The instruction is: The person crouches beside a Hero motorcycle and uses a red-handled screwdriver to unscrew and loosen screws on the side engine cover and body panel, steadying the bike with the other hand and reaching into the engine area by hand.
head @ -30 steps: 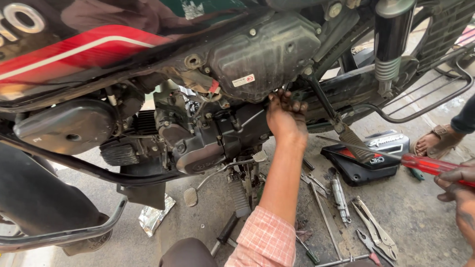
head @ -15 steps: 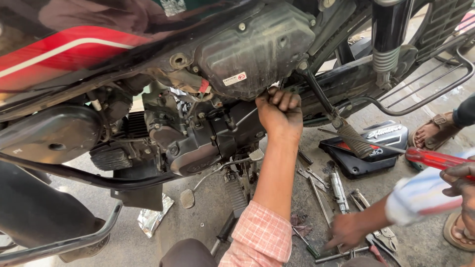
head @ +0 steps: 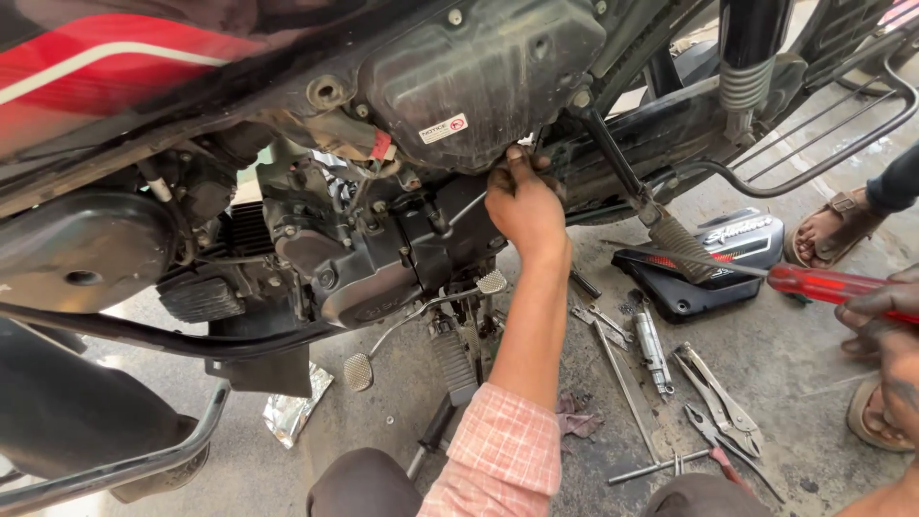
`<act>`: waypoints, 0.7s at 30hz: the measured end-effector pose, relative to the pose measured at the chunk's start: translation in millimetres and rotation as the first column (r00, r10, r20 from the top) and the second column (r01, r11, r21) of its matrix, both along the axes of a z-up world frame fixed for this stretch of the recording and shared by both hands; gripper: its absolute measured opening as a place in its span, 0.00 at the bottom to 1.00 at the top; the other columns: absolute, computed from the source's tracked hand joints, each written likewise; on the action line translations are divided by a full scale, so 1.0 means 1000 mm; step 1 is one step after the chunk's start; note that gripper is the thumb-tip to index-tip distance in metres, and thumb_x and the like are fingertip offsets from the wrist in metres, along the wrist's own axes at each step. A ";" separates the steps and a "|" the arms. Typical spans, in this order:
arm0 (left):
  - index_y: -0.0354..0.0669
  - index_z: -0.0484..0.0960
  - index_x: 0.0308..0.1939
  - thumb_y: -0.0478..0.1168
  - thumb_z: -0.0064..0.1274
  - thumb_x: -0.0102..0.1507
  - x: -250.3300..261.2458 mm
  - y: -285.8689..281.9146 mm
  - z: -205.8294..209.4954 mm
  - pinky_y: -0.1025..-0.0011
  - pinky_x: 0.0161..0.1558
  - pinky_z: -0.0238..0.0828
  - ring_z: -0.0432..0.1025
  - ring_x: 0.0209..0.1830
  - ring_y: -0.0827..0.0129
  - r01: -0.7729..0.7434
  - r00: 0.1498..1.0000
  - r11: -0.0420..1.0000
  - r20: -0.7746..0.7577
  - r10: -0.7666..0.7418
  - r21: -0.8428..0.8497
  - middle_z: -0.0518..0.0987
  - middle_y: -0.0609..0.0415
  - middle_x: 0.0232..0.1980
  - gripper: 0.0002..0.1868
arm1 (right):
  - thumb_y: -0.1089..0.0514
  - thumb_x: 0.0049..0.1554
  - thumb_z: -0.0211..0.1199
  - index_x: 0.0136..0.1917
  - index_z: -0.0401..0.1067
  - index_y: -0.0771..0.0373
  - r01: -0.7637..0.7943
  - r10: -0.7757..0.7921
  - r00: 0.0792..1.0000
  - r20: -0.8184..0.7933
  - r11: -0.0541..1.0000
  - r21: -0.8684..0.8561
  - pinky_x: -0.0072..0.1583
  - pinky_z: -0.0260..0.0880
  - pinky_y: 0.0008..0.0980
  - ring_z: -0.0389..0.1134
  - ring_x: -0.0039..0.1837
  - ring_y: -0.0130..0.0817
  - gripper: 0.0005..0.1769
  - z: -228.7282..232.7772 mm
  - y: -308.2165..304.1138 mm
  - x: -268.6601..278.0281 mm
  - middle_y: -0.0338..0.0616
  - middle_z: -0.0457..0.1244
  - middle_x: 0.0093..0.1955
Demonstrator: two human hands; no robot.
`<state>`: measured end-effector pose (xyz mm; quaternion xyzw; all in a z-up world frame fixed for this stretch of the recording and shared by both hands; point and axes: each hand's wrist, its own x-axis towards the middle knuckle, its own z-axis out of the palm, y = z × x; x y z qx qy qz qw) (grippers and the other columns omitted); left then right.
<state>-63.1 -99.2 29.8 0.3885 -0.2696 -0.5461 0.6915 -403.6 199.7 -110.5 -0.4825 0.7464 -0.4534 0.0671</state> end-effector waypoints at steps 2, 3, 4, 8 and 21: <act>0.37 0.75 0.37 0.45 0.41 0.73 -0.002 0.000 0.005 0.73 0.19 0.55 0.60 0.15 0.76 0.066 0.978 0.997 -0.203 -0.057 0.036 0.75 0.57 0.28 0.16 | 0.69 0.71 0.62 0.48 0.69 0.68 -0.058 0.050 0.995 -0.089 0.994 -0.092 0.46 0.71 0.30 0.70 0.48 0.34 0.08 0.032 -0.021 0.052 0.48 0.61 0.48; 0.37 0.75 0.37 0.45 0.41 0.73 -0.007 -0.005 0.000 0.73 0.19 0.55 0.60 0.15 0.76 0.063 0.978 0.997 -0.202 -0.056 0.031 0.75 0.57 0.28 0.16 | 0.69 0.71 0.62 0.48 0.69 0.68 -0.060 0.052 0.995 -0.089 0.993 -0.097 0.46 0.71 0.30 0.70 0.48 0.34 0.08 0.035 -0.023 0.058 0.48 0.61 0.48; 0.41 0.74 0.37 0.45 0.38 0.74 -0.013 -0.009 -0.006 0.73 0.19 0.54 0.58 0.15 0.76 0.119 0.894 0.993 -0.435 -0.108 -0.001 0.72 0.59 0.27 0.16 | 0.69 0.70 0.63 0.48 0.70 0.68 -0.045 0.035 0.994 -0.101 0.994 -0.095 0.46 0.71 0.30 0.71 0.47 0.35 0.07 0.039 -0.024 0.063 0.48 0.61 0.49; 0.47 0.72 0.36 0.45 0.33 0.77 -0.031 -0.038 -0.039 0.74 0.22 0.56 0.54 0.17 0.77 0.172 0.240 0.952 -0.926 -0.291 -0.255 0.66 0.64 0.25 0.18 | 0.70 0.68 0.65 0.48 0.73 0.69 0.006 -0.019 0.990 -0.139 0.996 -0.093 0.45 0.72 0.29 0.71 0.47 0.37 0.04 0.049 -0.026 0.071 0.50 0.61 0.52; 0.46 0.70 0.38 0.45 0.36 0.76 -0.013 -0.005 -0.008 0.71 0.28 0.58 0.57 0.23 0.73 0.205 0.668 0.978 -0.726 -0.163 -0.032 0.69 0.60 0.32 0.14 | 0.69 0.67 0.67 0.48 0.76 0.69 0.028 -0.033 0.985 -0.169 0.999 -0.033 0.42 0.72 0.26 0.72 0.40 0.35 0.03 0.059 -0.022 0.065 0.50 0.64 0.47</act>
